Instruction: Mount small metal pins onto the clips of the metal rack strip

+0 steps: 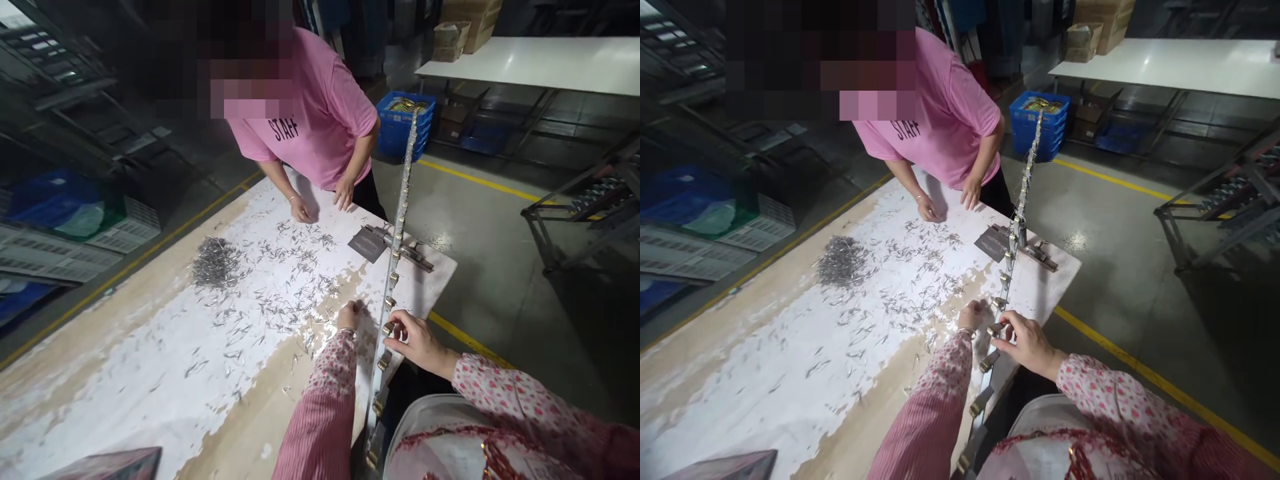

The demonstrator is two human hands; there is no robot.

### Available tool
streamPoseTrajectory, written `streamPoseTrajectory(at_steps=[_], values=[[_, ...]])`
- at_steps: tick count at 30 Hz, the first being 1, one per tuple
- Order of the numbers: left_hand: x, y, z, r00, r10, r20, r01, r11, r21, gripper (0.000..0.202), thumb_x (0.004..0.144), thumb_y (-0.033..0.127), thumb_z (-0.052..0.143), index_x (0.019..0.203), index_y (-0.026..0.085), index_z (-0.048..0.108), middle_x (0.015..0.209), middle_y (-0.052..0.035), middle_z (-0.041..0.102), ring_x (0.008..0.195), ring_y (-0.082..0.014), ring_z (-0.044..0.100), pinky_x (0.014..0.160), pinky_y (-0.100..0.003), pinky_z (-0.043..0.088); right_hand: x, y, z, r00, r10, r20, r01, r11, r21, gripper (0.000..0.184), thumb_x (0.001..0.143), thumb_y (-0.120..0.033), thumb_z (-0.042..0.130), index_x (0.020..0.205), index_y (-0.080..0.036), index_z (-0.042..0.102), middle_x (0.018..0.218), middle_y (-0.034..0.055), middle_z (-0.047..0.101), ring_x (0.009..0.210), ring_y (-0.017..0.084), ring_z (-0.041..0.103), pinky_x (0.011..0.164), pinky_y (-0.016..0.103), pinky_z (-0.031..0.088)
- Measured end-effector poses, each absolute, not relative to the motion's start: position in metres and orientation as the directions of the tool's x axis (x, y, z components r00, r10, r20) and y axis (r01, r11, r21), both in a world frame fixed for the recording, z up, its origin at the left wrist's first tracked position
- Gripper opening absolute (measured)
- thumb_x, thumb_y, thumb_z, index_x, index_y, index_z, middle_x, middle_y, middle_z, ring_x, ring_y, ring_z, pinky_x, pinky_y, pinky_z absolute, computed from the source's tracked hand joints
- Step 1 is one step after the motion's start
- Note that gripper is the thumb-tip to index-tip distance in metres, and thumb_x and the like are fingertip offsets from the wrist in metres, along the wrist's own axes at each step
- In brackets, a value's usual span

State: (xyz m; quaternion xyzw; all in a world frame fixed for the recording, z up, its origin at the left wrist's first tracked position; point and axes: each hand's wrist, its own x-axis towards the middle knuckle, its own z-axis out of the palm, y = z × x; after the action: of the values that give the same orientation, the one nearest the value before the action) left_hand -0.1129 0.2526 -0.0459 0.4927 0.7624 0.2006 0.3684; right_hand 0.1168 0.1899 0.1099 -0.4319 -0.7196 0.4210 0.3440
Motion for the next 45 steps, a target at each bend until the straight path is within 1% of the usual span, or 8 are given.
streamPoseTrajectory(at_steps=[12, 18, 22, 26, 31, 34, 38, 45], values=[[-0.177, 0.2, 0.0, -0.428, 0.771, -0.471, 0.103, 0.56, 0.822, 0.054, 0.053, 0.046, 0.08, 0.093, 0.011, 0.066, 0.078, -0.0071, 0.067, 0.064, -0.0122, 0.057, 0.056, -0.022, 0.043, 0.105, 0.194, 0.099, -0.367, 0.868, 0.334, 0.485, 0.485, -0.728, 0.025, 0.088, -0.041, 0.06, 0.1, -0.019, 0.057, 0.083, 0.0018, 0.062, 0.068, 0.013, 0.059, 0.068, 0.026, 0.045], [-0.185, 0.184, -0.001, -0.457, 0.739, -0.495, 0.046, 0.575, 0.817, 0.051, 0.057, 0.038, 0.081, 0.099, 0.013, 0.063, 0.08, -0.0068, 0.067, 0.069, -0.0139, 0.063, 0.065, -0.026, 0.049, 0.107, 0.193, 0.097, -0.377, 0.857, 0.351, 0.49, 0.506, -0.71, 0.027, 0.091, -0.044, 0.056, 0.102, -0.019, 0.059, 0.086, 0.0023, 0.063, 0.069, 0.013, 0.06, 0.067, 0.025, 0.044], [-0.185, 0.174, -0.004, -0.502, 0.696, -0.513, 0.05, 0.616, 0.786, 0.038, 0.055, 0.027, 0.082, 0.082, 0.011, 0.062, 0.069, -0.0066, 0.065, 0.063, -0.0158, 0.063, 0.063, -0.029, 0.05, 0.11, 0.192, 0.096, -0.376, 0.861, 0.344, 0.484, 0.499, -0.719, 0.028, 0.091, -0.043, 0.055, 0.102, -0.018, 0.058, 0.087, 0.0032, 0.063, 0.07, 0.013, 0.06, 0.068, 0.025, 0.045], [-0.175, 0.173, 0.003, -0.508, 0.728, -0.461, 0.037, 0.554, 0.832, 0.042, 0.057, 0.035, 0.08, 0.086, 0.011, 0.062, 0.077, -0.0068, 0.067, 0.069, -0.0147, 0.063, 0.067, -0.028, 0.051, 0.113, 0.191, 0.1, -0.373, 0.867, 0.331, 0.476, 0.485, -0.734, 0.024, 0.09, -0.04, 0.057, 0.1, -0.018, 0.059, 0.086, 0.003, 0.062, 0.068, 0.013, 0.06, 0.068, 0.025, 0.045], [-0.152, 0.177, 0.048, -0.418, 0.827, -0.376, 0.014, 0.419, 0.908, 0.059, 0.054, 0.048, 0.08, 0.099, 0.013, 0.063, 0.085, -0.0058, 0.066, 0.077, -0.015, 0.063, 0.072, -0.028, 0.051, 0.126, 0.192, 0.099, -0.415, 0.863, 0.287, 0.415, 0.46, -0.785, 0.024, 0.088, -0.036, 0.061, 0.105, -0.019, 0.057, 0.089, 0.0026, 0.061, 0.068, 0.011, 0.059, 0.066, 0.025, 0.047], [-0.135, 0.174, 0.097, -0.306, 0.909, -0.281, 0.036, 0.306, 0.951, 0.05, 0.063, 0.044, 0.079, 0.099, 0.014, 0.063, 0.087, -0.0051, 0.065, 0.078, -0.0146, 0.061, 0.075, -0.028, 0.051, 0.141, 0.192, 0.103, -0.417, 0.862, 0.287, 0.325, 0.437, -0.839, 0.033, 0.085, -0.028, 0.062, 0.116, -0.02, 0.053, 0.099, 0.0047, 0.061, 0.071, 0.011, 0.058, 0.063, 0.024, 0.048], [-0.109, 0.163, 0.168, -0.085, 0.988, -0.126, 0.155, 0.138, 0.978, 0.034, 0.079, 0.037, 0.069, 0.104, 0.015, 0.063, 0.09, -0.0058, 0.062, 0.08, -0.0144, 0.058, 0.076, -0.028, 0.05, 0.153, 0.194, 0.135, -0.209, 0.89, 0.405, 0.15, 0.438, -0.886, 0.018, 0.09, -0.023, 0.052, 0.107, -0.019, 0.055, 0.091, 0.0044, 0.062, 0.071, 0.012, 0.058, 0.061, 0.024, 0.048], [-0.075, 0.15, 0.253, 0.24, 0.967, 0.081, 0.545, -0.203, 0.814, 0.022, 0.09, 0.027, 0.053, 0.105, 0.016, 0.064, 0.092, -0.0085, 0.061, 0.081, -0.0156, 0.057, 0.074, -0.027, 0.046, 0.13, 0.199, 0.219, -0.41, 0.76, 0.505, -0.03, 0.542, -0.84, 0.036, 0.09, -0.032, 0.056, 0.123, -0.019, 0.052, 0.109, 0.0074, 0.059, 0.071, 0.01, 0.058, 0.061, 0.022, 0.051]])
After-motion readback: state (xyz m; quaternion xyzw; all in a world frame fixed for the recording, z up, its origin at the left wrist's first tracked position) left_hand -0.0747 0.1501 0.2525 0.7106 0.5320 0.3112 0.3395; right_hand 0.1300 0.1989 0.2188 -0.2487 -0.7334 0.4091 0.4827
